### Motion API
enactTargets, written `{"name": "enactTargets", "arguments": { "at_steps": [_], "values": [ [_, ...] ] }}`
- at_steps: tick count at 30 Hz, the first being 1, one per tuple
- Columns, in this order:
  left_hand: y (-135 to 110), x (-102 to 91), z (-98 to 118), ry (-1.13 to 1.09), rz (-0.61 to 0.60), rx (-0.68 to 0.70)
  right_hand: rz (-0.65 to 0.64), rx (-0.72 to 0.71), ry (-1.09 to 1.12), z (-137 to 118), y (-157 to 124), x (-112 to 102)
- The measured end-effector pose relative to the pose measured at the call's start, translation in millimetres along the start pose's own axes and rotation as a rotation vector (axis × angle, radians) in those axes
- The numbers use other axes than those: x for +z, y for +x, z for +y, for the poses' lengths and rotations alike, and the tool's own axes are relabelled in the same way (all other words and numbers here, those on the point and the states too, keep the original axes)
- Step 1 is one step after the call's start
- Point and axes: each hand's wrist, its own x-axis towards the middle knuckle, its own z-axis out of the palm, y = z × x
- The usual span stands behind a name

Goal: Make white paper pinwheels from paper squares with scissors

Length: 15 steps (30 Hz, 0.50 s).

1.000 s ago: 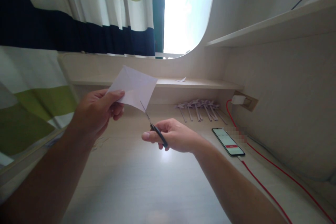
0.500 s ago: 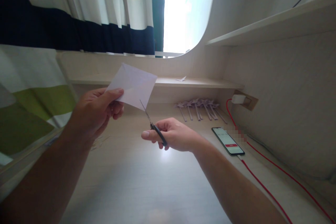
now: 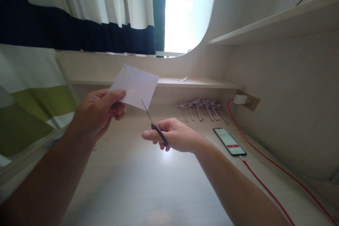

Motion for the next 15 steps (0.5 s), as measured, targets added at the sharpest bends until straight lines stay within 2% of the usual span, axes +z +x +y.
{"name": "enactTargets", "arguments": {
  "at_steps": [15],
  "values": [
    [1.4,0.9,-0.8,0.004,0.016,0.000,0.025,0.013,0.045,1.5,1.4,0.4]
  ]
}}
